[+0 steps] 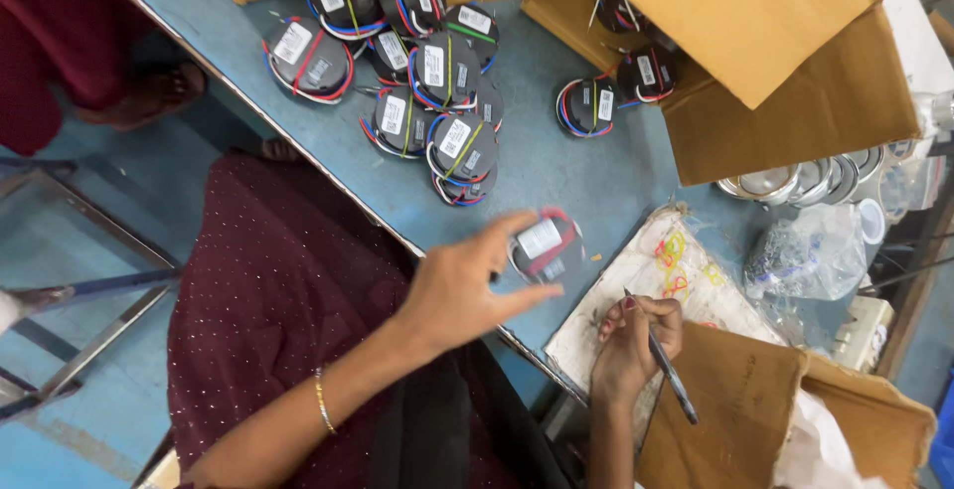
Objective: The person picks up small cylindrical electronic components from a cardboard box and marks their labels with a pen. She then places the marked components on the table, repeating the process for several units.
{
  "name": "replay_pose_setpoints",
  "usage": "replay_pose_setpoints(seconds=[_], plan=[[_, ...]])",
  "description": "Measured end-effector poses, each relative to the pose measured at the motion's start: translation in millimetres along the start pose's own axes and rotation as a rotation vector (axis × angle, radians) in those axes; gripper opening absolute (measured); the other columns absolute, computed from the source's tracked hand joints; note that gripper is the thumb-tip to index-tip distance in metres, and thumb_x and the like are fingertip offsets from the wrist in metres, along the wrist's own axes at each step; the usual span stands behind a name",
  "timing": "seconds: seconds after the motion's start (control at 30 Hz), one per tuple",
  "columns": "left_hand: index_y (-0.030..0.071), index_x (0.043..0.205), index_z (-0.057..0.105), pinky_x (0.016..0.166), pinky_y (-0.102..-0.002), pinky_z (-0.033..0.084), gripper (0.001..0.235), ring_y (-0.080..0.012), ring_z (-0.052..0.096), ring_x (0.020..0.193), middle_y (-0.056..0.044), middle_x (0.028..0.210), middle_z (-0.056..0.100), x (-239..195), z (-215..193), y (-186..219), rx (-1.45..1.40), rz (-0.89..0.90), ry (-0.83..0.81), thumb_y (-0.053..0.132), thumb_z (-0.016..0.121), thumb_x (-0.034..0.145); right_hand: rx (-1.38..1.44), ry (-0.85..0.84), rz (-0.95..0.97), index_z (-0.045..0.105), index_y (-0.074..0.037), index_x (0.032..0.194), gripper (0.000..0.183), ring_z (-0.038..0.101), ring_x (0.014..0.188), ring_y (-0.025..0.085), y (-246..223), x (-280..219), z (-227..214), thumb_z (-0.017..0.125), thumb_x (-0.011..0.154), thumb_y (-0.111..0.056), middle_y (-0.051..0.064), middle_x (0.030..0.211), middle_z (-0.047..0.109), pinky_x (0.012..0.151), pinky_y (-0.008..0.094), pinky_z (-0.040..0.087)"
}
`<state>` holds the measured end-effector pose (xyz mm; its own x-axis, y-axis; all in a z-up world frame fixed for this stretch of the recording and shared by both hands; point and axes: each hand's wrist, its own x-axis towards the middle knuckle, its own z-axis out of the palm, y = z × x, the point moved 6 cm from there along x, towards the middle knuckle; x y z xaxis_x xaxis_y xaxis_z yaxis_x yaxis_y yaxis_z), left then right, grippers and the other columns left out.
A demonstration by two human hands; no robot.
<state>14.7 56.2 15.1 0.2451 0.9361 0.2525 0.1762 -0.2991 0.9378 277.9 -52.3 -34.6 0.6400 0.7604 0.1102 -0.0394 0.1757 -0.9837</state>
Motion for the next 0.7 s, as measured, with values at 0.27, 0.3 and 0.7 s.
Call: replay_pose_setpoints(seconds=[0.27,0.3,0.7], plan=[[0.011,0.137,0.058,0.061,-0.038,0.052,0.071,-0.0238,0.065,0.066,-0.007,0.077,0.064,80,-84,-8,0.251,-0.02,0.324,0.038,0.091,0.08,0.043,0.002,0.097,0.054,-0.004,0.095,0.009,0.053,0.055,0.013,8,4,-4,0.061,0.096,0.001,0.01,0.074,0.061,0.05,0.025,0.043],[0.011,0.138,0.056,0.062,-0.038,0.053,0.07,-0.0249,0.068,0.069,-0.007,0.08,0.067,87,-87,-6,0.273,0.014,0.348,0.038,0.09,0.082,0.049,-0.005,0.096,0.053,-0.004,0.095,0.01,0.053,0.056,0.013,7,4,-3,0.061,0.097,0.001,0.01,0.074,0.061,0.05,0.024,0.043],[0.0,0.15,0.029,0.057,-0.046,0.055,0.096,-0.0383,0.071,0.071,-0.019,0.09,0.07,130,68,-13,0.457,-0.034,-0.011,0.041,0.082,0.082,0.079,-0.018,0.071,0.054,-0.004,0.093,0.009,0.058,0.064,0.012,5,4,-1,0.059,0.096,0.003,0.007,0.078,0.061,0.051,0.024,0.045]])
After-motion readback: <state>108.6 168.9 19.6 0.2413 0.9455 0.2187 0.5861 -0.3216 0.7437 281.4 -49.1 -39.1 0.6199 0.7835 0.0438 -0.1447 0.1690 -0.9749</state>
